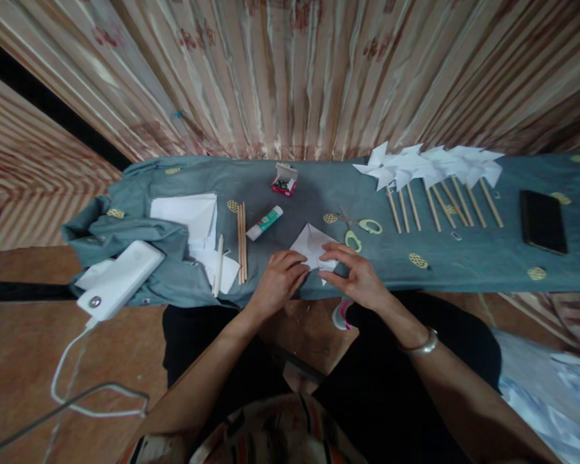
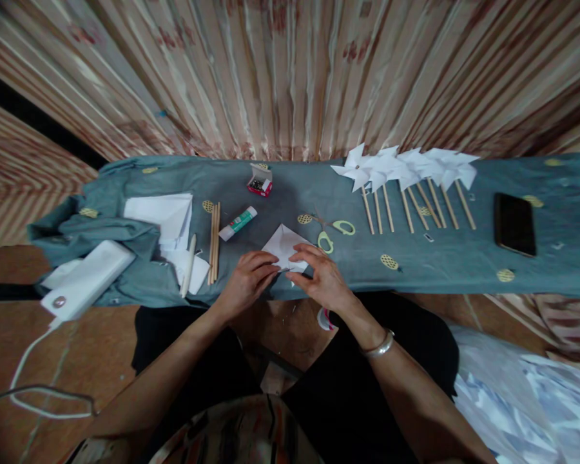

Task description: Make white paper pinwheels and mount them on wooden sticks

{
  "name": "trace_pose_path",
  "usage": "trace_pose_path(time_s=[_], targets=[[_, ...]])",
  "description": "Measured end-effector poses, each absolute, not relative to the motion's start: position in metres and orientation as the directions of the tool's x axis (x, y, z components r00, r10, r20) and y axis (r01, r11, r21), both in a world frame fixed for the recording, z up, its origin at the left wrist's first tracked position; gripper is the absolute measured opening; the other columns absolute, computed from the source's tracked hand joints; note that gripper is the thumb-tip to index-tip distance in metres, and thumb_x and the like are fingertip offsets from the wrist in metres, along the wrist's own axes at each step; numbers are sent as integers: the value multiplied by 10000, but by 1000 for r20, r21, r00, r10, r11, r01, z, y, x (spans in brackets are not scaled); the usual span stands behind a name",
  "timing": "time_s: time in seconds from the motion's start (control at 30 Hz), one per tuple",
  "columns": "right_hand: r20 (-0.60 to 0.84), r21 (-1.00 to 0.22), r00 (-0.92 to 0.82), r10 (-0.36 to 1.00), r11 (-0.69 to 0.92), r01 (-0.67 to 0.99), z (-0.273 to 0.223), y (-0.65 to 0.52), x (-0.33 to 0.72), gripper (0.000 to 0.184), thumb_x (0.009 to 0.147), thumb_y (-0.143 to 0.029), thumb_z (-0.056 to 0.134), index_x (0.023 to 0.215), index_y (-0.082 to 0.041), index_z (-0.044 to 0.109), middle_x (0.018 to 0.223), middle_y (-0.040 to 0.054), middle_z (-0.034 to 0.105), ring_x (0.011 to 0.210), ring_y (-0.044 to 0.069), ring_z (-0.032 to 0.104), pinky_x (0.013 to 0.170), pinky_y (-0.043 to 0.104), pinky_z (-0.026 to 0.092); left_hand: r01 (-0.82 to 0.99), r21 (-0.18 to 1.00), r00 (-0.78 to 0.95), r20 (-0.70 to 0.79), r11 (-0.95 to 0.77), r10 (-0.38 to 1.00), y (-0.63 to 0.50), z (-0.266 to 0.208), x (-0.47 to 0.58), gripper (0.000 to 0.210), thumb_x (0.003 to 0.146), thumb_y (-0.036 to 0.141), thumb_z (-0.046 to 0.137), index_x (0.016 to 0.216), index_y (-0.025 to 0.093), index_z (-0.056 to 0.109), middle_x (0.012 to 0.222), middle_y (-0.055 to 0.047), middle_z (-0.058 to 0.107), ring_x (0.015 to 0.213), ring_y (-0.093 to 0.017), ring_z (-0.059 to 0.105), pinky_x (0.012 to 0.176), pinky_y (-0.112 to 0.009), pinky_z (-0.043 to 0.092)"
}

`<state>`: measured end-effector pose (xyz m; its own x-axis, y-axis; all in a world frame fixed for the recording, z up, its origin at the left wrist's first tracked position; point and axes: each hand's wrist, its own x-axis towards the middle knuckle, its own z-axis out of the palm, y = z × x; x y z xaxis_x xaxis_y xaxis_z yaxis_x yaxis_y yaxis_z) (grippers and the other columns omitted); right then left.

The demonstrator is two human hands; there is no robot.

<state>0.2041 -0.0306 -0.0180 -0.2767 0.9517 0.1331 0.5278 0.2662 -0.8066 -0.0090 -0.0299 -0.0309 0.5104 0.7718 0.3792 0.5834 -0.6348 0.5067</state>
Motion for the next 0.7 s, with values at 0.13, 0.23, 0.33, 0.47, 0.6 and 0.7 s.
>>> trace_pose_path(time_s=[0.13, 0.23, 0.33, 0.47, 0.6, 0.7], targets=[[136, -817, -232, 963, 242, 523, -26, -26, 197, 67, 826, -313, 657, 831, -259, 697, 1238, 68, 632, 1173, 245, 585, 1035, 448, 427, 584, 517, 505, 373, -626, 779, -30, -28, -8, 197, 949, 258, 523, 992, 184, 700, 1073, -89, 699, 1072, -226, 574, 933, -409, 445], [138, -817, -198, 970, 225, 532, -29, -24, 192, 90, 824, -309, 642, 772, -254, 692, 1244, 64, 625, 1179, 250, 576, 1040, 455, 414, 595, 545, 470, 360, -591, 806, -32, -27, -7, 201, 948, 265, 524, 1037, 189, 687, 1058, -89, 700, 1079, -233, 564, 930, -410, 438], [139, -809, -156, 978, 203, 552, -29, -24, 189, 100, 817, -306, 637, 757, -241, 685, 1246, 78, 619, 1178, 256, 572, 1033, 455, 418, 615, 564, 422, 354, -551, 834, -37, -27, -5, 253, 950, 285, 522, 1150, 183, 640, 1023, -91, 691, 1038, -232, 566, 884, -387, 446], [146, -770, -123, 982, 191, 609, -28, -26, 185, 105, 811, -265, 621, 729, -228, 677, 1255, 89, 618, 1195, 262, 561, 1034, 450, 418, 620, 536, 440, 366, -573, 820, -41, -30, -3, 256, 963, 257, 495, 1163, 195, 643, 1014, -82, 687, 973, -217, 572, 817, -361, 428], [147, -754, -109, 983, 183, 630, -28, -27, 182, 83, 795, -245, 625, 729, -232, 673, 1265, 79, 618, 1186, 259, 568, 1037, 450, 416, 623, 549, 436, 347, -556, 831, -40, -33, -1, 239, 961, 259, 501, 1098, 208, 690, 989, -78, 690, 955, -213, 572, 800, -365, 412], [135, -757, -100, 986, 168, 631, -28, -28, 181, 70, 796, -251, 622, 749, -230, 670, 1285, 89, 607, 1204, 269, 555, 1046, 462, 405, 625, 565, 428, 330, -539, 841, -38, -34, 0, 240, 962, 266, 497, 1063, 211, 708, 959, -78, 691, 934, -211, 576, 786, -364, 411]])
